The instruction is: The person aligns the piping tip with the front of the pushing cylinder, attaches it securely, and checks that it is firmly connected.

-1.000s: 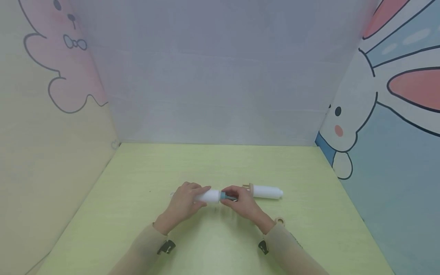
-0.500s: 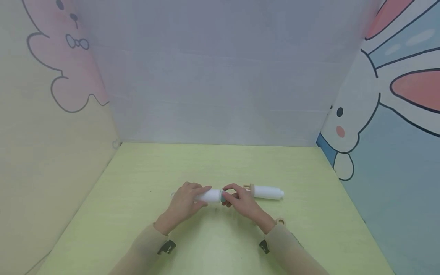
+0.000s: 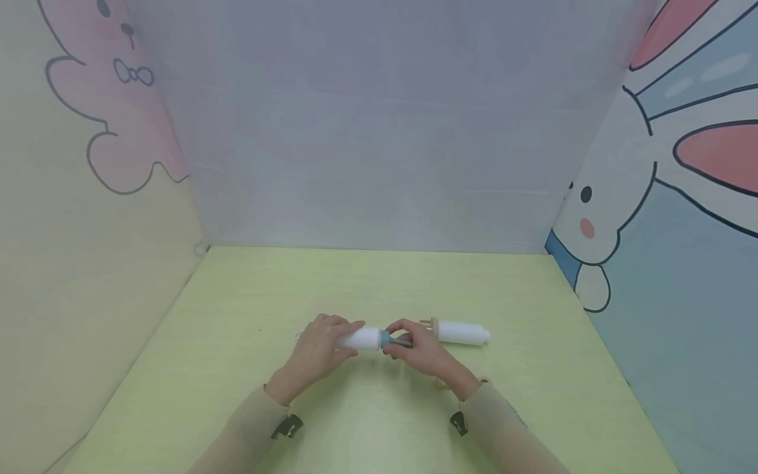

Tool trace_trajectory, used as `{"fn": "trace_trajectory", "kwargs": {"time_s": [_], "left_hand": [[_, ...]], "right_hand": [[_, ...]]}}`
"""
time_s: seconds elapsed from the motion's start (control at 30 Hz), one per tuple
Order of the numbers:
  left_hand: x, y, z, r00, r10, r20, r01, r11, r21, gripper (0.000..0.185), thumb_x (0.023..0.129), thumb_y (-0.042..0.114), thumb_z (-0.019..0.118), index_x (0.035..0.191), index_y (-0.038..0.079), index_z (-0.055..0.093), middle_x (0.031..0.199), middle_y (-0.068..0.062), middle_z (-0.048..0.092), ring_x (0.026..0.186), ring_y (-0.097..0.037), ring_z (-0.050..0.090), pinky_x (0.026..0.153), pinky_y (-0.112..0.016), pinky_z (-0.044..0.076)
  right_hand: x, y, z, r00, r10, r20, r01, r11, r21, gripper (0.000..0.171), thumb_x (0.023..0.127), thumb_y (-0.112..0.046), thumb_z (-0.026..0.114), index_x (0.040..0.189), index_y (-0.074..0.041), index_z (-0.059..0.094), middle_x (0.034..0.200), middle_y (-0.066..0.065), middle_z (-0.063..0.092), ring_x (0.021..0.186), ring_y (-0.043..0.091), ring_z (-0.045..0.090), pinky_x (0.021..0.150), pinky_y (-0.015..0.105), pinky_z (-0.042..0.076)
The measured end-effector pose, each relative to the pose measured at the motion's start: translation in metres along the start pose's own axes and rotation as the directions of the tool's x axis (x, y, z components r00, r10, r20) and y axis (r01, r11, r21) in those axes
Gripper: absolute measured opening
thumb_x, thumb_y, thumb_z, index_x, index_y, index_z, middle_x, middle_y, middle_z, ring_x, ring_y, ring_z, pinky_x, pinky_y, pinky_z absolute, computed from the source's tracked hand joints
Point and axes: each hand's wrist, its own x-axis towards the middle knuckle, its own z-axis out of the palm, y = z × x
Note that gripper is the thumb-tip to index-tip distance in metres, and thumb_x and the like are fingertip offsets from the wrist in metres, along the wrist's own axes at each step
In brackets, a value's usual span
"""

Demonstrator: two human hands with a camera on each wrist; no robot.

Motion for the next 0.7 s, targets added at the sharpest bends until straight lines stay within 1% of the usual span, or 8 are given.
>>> {"fn": "trace_trajectory", "kwargs": {"time_s": [0.1, 0.23, 0.33, 0.47, 0.53, 0.57, 0.63, 0.7], "left_hand": [[0.0001, 0.0001, -0.0005, 1.000, -0.009, 0.007, 0.009, 1.000, -0.007, 0.049, 0.073, 0.032, 0.079, 0.120, 0.026, 0.065, 0.101, -0.001, 0.067, 0.093, -0.026, 0.058, 0.072, -0.038, 0.049], [0.0000, 0.0003, -0.0014, 1.000, -0.014, 0.011, 0.015, 1.000, -0.025, 0.049, 0.073, 0.030, 0.079, 0.120, 0.026, 0.065, 0.102, -0.002, 0.067, 0.093, -0.025, 0.058, 0.073, -0.038, 0.049], [0.0002, 0.0002, -0.0019, 1.000, -0.011, 0.009, 0.011, 1.000, -0.027, 0.049, 0.073, 0.030, 0.079, 0.120, 0.026, 0.065, 0.102, -0.002, 0.067, 0.093, -0.025, 0.058, 0.073, -0.037, 0.049], [0.0003, -0.0004, -0.0022, 1.000, -0.009, 0.007, 0.009, 1.000, -0.028, 0.049, 0.074, 0.031, 0.079, 0.120, 0.026, 0.065, 0.102, -0.001, 0.067, 0.092, -0.025, 0.058, 0.073, -0.037, 0.049], [0.0002, -0.0008, -0.0023, 1.000, -0.007, 0.006, 0.007, 1.000, -0.029, 0.049, 0.074, 0.031, 0.079, 0.120, 0.026, 0.065, 0.102, -0.002, 0.067, 0.092, -0.025, 0.057, 0.073, -0.037, 0.049], [0.0001, -0.0010, -0.0024, 1.000, -0.006, 0.006, 0.007, 1.000, -0.027, 0.049, 0.074, 0.031, 0.079, 0.120, 0.026, 0.065, 0.102, -0.002, 0.067, 0.091, -0.025, 0.057, 0.073, -0.037, 0.048], [-0.0002, -0.0012, -0.0028, 1.000, -0.004, 0.008, 0.004, 1.000, -0.020, 0.049, 0.074, 0.031, 0.079, 0.121, 0.026, 0.064, 0.102, -0.001, 0.067, 0.091, -0.025, 0.057, 0.072, -0.036, 0.048], [-0.0003, -0.0014, -0.0034, 1.000, -0.005, 0.009, 0.005, 1.000, -0.014, 0.049, 0.074, 0.032, 0.079, 0.120, 0.026, 0.065, 0.101, -0.001, 0.067, 0.090, -0.025, 0.057, 0.072, -0.036, 0.048]], "right_hand": [[0.0023, 0.0031, 0.0001, 1.000, 0.000, -0.022, -0.001, 0.999, -0.052, 0.029, 0.095, -0.020, 0.055, 0.115, 0.001, 0.057, 0.098, 0.017, 0.069, 0.085, 0.031, 0.066, 0.071, 0.042, 0.053], [0.0026, 0.0009, 0.0006, 0.999, 0.014, -0.048, -0.020, 0.992, -0.124, 0.031, 0.096, -0.030, 0.052, 0.105, -0.003, 0.065, 0.093, 0.012, 0.070, 0.080, 0.026, 0.066, 0.063, 0.028, 0.049], [0.0021, -0.0007, 0.0009, 0.998, 0.027, -0.048, -0.033, 0.991, -0.133, 0.036, 0.098, -0.034, 0.048, 0.101, -0.004, 0.068, 0.092, 0.012, 0.070, 0.080, 0.025, 0.066, 0.063, 0.029, 0.049], [0.0020, -0.0020, -0.0001, 0.998, 0.044, -0.038, -0.047, 0.995, -0.091, 0.046, 0.101, -0.037, 0.039, 0.099, -0.003, 0.069, 0.095, 0.017, 0.070, 0.082, 0.028, 0.066, 0.066, 0.035, 0.051], [0.0024, -0.0017, -0.0006, 0.998, 0.041, -0.036, -0.044, 0.997, -0.069, 0.047, 0.101, -0.037, 0.037, 0.104, -0.002, 0.068, 0.099, 0.019, 0.068, 0.083, 0.030, 0.066, 0.068, 0.039, 0.052], [0.0025, -0.0013, -0.0009, 0.998, 0.041, -0.040, -0.043, 0.997, -0.062, 0.044, 0.101, -0.037, 0.039, 0.109, -0.003, 0.066, 0.102, 0.020, 0.068, 0.084, 0.031, 0.066, 0.069, 0.041, 0.052], [0.0022, -0.0001, -0.0009, 0.998, 0.039, -0.052, -0.041, 0.998, -0.053, 0.039, 0.098, -0.036, 0.047, 0.118, -0.006, 0.060, 0.110, 0.019, 0.065, 0.089, 0.029, 0.066, 0.073, 0.042, 0.053], [0.0018, 0.0015, -0.0003, 0.997, 0.022, -0.071, -0.025, 0.999, -0.036, 0.041, 0.092, -0.031, 0.058, 0.126, -0.008, 0.053, 0.118, 0.018, 0.061, 0.094, 0.029, 0.066, 0.076, 0.041, 0.053]]}}
